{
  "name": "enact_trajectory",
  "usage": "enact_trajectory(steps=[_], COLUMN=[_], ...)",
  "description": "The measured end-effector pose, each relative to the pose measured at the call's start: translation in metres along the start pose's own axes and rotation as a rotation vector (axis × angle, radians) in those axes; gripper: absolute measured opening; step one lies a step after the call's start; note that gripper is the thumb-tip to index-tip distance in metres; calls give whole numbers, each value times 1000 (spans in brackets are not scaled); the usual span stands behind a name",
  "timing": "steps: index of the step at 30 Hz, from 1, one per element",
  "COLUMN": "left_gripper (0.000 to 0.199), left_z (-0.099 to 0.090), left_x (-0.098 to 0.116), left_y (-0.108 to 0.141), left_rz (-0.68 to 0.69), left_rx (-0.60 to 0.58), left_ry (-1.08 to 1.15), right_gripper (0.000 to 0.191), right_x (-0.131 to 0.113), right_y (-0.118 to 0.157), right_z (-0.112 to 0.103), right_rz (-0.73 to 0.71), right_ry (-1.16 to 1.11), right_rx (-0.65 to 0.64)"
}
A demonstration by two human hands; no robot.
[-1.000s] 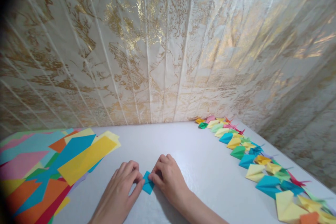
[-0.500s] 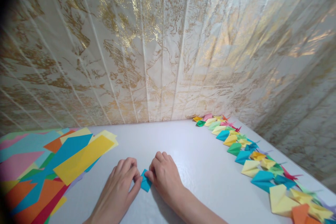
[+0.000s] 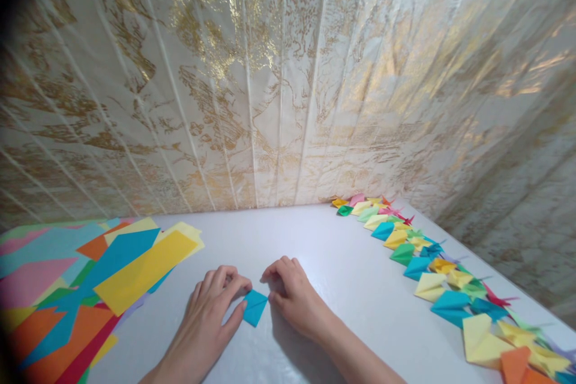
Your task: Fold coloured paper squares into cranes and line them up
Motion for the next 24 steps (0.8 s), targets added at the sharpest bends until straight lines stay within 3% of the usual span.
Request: enact_trajectory(steps=[4,10,16,22,24], left_gripper=[25,27,39,25,24], left_z=[2,5,2,-3,-4], left_x=[-2,-7,-7,-4,-2], left_y=[0,-1,-1,-2,-2], left_rz=[-9,15,100,184,200], left_rx=[1,-59,-23,-28,-44], left_ry=[27,40,19,116,170], right_gripper=[20,32,48,28,34], right_x=[-8,-9,0,-8,-11], right_y=[-1,-3,-3,3,4], right_z=[8,13,3,4,8], right_rz=[49,69,56,57,48], right_ry=[95,127,28,22,82], right_rx=[37,-18,-33,-53,-40])
Point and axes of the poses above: each hand's wrist, its own y-axis away from the middle knuckle, its own z-axis out of the palm, x = y × z, the point moved 6 cm from there along -y, towards the middle knuckle, and after that the axes turned 8 degrees about -y, right-handed, at the moved point
